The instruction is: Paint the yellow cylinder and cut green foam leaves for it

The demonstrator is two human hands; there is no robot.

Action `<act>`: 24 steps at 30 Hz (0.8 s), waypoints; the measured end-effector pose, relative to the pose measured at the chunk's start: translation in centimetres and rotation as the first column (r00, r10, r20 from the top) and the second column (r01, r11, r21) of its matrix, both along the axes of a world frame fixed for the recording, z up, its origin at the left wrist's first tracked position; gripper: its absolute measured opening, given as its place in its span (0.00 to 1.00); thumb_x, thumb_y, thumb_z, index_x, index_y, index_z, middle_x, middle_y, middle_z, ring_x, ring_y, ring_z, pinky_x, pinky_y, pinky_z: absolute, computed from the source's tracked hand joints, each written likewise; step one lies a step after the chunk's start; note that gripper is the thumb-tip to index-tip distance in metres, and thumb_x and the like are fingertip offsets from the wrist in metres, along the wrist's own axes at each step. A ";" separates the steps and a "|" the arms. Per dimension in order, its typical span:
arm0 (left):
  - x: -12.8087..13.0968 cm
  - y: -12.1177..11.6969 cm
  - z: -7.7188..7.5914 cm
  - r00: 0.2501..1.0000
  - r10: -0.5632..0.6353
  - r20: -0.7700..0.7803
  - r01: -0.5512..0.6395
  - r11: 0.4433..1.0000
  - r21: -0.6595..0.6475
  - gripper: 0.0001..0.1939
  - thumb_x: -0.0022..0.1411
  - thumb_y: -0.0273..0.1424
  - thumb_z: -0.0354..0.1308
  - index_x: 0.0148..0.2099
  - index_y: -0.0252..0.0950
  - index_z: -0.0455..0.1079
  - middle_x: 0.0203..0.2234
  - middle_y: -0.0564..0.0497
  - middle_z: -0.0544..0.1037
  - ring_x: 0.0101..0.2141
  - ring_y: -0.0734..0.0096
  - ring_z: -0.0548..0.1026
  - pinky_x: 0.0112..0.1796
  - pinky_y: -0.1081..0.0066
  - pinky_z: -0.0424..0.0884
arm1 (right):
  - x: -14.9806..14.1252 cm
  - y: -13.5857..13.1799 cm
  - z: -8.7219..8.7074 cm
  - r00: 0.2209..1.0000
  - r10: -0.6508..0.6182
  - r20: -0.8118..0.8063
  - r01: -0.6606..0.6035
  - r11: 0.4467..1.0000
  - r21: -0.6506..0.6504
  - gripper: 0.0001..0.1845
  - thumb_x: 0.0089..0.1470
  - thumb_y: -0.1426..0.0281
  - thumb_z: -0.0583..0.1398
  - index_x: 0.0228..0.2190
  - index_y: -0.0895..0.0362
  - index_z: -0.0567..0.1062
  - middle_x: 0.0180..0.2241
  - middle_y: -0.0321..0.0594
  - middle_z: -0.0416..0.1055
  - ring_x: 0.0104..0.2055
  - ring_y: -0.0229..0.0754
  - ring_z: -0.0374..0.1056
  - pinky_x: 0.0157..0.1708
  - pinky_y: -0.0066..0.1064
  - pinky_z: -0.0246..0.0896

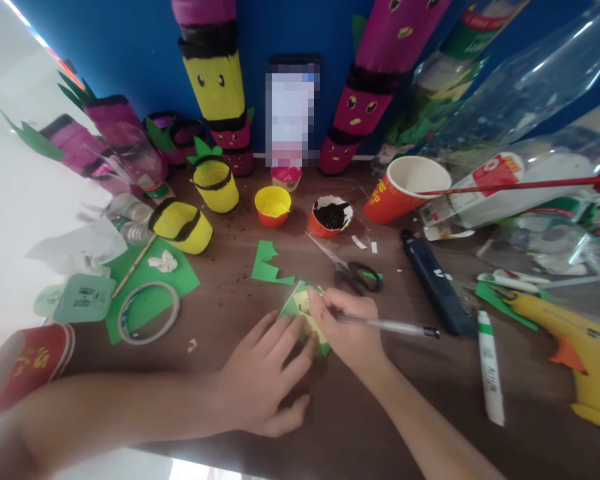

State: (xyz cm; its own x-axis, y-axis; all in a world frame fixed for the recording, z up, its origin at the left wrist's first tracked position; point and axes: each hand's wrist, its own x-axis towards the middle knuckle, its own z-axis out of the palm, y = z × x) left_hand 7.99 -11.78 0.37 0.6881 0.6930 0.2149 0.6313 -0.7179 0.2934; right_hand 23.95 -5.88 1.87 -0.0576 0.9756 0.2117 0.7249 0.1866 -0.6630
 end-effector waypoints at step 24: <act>-0.1 0.0 0.0 1.000 -0.009 -0.013 0.009 1.000 0.005 0.30 0.57 0.44 0.45 0.56 0.30 0.58 0.53 0.35 0.65 0.54 0.50 0.61 0.54 0.53 0.54 | -0.1 0.2 0.0 1.000 -0.003 0.006 0.003 1.000 0.022 0.25 0.53 0.63 0.55 0.10 0.56 0.55 0.10 0.29 0.48 0.15 0.31 0.47 0.15 0.26 0.43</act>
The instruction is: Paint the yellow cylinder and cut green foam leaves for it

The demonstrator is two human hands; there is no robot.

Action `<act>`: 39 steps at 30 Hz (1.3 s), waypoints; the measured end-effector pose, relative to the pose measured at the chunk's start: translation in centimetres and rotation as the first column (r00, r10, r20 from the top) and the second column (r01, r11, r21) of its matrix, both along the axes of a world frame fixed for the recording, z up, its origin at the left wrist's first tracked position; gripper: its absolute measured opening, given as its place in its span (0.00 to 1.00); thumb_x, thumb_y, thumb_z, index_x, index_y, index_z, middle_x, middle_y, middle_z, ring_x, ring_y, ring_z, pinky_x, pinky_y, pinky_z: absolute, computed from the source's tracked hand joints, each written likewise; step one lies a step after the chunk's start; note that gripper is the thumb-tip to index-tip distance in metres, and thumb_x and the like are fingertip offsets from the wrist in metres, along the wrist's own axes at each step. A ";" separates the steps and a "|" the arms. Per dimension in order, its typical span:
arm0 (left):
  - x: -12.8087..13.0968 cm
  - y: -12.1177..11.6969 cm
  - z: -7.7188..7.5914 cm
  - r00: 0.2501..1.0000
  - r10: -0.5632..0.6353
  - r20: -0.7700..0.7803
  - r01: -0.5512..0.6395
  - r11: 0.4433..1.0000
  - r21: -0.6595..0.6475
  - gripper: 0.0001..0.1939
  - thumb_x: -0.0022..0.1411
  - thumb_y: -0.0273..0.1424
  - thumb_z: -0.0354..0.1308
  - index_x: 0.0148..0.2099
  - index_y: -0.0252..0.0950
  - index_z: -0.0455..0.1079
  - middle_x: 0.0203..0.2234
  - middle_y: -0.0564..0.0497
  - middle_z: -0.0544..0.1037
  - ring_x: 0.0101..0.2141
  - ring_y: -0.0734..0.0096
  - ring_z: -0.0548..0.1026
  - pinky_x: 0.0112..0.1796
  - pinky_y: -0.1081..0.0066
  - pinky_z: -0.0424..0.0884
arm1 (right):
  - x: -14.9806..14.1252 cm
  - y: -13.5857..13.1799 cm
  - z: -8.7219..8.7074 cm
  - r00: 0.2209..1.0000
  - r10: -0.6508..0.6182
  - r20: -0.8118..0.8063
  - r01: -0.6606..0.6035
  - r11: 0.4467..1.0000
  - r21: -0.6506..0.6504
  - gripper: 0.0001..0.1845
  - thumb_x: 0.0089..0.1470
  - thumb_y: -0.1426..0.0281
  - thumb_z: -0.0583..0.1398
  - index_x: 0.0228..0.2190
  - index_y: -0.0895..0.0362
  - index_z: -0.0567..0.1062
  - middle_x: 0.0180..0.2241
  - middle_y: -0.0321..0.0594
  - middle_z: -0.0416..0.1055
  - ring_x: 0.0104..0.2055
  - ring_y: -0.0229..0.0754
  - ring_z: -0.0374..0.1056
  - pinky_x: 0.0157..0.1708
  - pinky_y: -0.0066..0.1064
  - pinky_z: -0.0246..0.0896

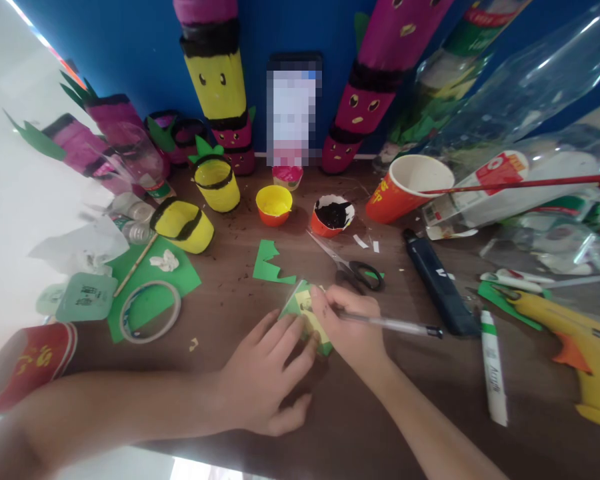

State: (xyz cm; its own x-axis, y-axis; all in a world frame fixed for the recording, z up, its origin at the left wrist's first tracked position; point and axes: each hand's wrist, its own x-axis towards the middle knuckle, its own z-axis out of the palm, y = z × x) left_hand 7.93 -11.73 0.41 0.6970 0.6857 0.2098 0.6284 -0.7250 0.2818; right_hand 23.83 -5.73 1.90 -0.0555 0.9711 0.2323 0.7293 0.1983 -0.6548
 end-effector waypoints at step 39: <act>0.0 0.0 0.1 1.000 0.004 0.021 -0.004 1.000 -0.003 0.29 0.57 0.43 0.45 0.56 0.30 0.59 0.52 0.36 0.65 0.54 0.51 0.62 0.54 0.53 0.54 | 0.0 0.0 0.0 1.000 0.005 -0.007 -0.005 1.000 0.016 0.24 0.53 0.65 0.55 0.10 0.56 0.55 0.11 0.29 0.47 0.15 0.30 0.47 0.15 0.25 0.42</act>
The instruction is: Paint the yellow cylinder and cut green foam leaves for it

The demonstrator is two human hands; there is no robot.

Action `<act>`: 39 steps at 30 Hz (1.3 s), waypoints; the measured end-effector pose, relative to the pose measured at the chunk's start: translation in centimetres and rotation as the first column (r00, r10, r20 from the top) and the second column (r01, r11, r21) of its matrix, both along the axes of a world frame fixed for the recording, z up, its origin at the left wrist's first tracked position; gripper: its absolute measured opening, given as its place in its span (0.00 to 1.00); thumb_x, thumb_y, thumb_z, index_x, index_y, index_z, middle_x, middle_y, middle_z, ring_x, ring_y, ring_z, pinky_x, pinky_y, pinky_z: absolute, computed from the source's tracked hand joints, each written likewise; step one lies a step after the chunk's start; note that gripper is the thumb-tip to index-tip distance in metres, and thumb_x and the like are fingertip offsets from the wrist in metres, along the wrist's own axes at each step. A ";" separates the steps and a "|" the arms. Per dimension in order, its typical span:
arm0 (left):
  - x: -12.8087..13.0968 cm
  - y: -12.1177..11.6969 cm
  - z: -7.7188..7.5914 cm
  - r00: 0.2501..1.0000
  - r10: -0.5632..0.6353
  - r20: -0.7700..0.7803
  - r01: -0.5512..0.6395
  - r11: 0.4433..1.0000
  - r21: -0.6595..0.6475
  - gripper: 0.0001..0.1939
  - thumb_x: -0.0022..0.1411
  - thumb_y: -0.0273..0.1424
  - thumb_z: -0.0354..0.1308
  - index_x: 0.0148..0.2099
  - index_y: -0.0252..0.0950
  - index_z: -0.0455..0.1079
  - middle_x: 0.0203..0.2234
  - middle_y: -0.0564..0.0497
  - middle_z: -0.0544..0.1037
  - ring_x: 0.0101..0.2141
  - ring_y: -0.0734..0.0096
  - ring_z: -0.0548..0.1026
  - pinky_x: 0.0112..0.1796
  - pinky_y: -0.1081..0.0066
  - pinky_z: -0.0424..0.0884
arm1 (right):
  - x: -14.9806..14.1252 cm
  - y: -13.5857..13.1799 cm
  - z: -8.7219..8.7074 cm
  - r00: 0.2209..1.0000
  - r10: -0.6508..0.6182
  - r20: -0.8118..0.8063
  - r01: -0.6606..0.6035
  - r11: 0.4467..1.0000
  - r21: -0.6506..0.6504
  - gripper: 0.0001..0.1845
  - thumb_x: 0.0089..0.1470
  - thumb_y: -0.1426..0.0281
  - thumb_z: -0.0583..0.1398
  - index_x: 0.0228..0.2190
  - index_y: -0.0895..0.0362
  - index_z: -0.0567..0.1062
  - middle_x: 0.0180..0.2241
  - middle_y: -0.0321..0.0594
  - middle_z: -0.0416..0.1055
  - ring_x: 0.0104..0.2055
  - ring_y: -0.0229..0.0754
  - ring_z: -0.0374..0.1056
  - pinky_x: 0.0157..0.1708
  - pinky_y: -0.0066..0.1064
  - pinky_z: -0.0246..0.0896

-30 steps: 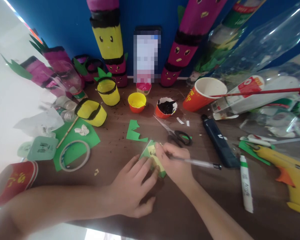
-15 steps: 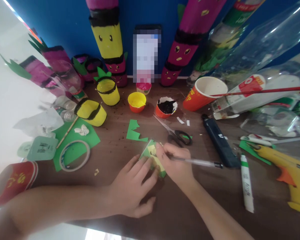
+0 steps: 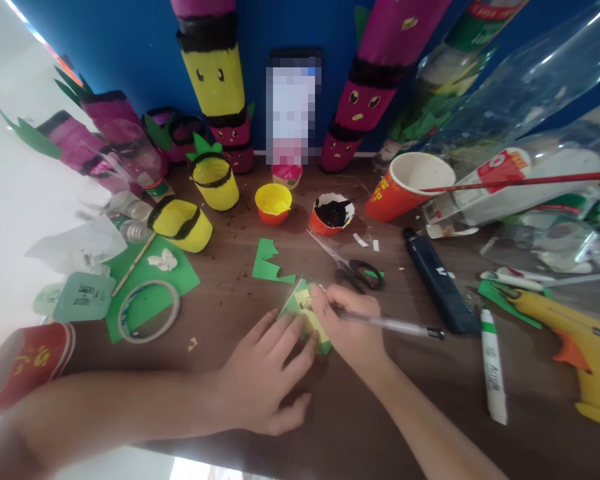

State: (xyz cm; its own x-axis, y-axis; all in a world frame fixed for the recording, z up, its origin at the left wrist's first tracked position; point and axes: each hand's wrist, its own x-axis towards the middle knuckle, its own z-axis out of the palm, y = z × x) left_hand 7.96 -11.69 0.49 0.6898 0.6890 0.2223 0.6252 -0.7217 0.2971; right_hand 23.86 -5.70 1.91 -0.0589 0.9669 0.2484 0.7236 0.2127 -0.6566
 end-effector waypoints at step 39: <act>0.0 0.0 0.0 1.000 0.000 0.003 0.000 1.000 -0.001 0.29 0.57 0.43 0.45 0.55 0.30 0.60 0.53 0.36 0.65 0.54 0.50 0.62 0.54 0.53 0.55 | 0.1 0.0 -0.2 0.999 -0.024 0.026 0.024 1.000 0.006 0.24 0.53 0.64 0.55 0.10 0.56 0.57 0.11 0.30 0.48 0.15 0.31 0.48 0.15 0.26 0.43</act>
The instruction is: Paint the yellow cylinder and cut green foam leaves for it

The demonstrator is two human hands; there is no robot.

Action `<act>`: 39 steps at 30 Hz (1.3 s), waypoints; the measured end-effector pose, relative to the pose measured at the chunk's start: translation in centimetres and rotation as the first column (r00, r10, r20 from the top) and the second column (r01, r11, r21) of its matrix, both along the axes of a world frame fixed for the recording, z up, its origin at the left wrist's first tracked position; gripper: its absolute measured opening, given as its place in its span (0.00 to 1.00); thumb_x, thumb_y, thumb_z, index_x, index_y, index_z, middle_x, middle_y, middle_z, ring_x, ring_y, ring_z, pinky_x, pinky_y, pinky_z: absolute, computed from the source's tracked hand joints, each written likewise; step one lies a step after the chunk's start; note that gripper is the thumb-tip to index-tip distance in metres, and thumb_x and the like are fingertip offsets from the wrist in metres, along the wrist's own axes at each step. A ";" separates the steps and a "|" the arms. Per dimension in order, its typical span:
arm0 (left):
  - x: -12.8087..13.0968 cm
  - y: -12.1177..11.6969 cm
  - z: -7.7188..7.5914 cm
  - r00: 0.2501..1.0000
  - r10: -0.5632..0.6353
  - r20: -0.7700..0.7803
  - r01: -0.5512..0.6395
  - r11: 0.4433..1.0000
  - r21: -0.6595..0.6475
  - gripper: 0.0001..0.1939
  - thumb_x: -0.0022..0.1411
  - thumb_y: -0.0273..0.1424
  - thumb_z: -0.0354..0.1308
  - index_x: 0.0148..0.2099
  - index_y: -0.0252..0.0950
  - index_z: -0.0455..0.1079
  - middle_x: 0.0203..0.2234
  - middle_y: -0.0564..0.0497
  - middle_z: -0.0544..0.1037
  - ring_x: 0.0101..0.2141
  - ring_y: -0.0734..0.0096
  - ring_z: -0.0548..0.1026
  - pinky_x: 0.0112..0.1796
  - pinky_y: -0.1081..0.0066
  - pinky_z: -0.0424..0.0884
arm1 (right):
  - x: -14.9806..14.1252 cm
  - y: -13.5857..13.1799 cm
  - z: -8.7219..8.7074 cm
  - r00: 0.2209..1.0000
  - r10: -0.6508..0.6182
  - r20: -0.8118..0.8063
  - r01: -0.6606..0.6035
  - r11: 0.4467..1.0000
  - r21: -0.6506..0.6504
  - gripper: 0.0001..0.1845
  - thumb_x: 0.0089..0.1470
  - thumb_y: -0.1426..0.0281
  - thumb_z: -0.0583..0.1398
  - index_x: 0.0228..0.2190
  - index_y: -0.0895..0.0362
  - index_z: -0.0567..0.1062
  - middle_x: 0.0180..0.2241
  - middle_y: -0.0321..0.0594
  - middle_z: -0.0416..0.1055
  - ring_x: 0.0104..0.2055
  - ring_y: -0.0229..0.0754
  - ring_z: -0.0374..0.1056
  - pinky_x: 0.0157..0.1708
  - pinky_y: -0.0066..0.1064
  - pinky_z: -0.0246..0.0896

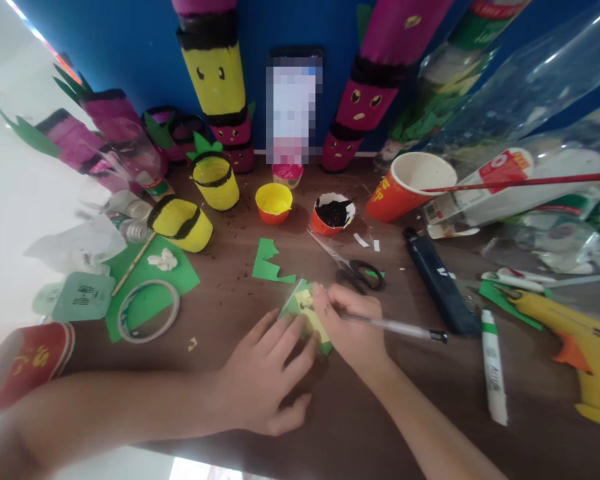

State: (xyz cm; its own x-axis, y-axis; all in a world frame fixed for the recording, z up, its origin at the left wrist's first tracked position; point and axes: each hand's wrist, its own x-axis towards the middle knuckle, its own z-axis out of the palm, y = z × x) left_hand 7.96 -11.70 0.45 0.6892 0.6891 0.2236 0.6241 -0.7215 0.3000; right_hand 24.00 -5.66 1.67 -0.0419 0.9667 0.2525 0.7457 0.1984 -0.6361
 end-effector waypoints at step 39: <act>0.0 0.0 0.0 1.000 -0.007 -0.024 0.007 1.000 -0.014 0.29 0.57 0.43 0.46 0.56 0.30 0.59 0.54 0.36 0.64 0.55 0.50 0.62 0.54 0.53 0.56 | 0.2 -0.3 0.0 0.995 -0.100 0.026 0.099 0.994 0.043 0.25 0.53 0.62 0.56 0.10 0.56 0.60 0.09 0.30 0.51 0.15 0.31 0.50 0.16 0.26 0.45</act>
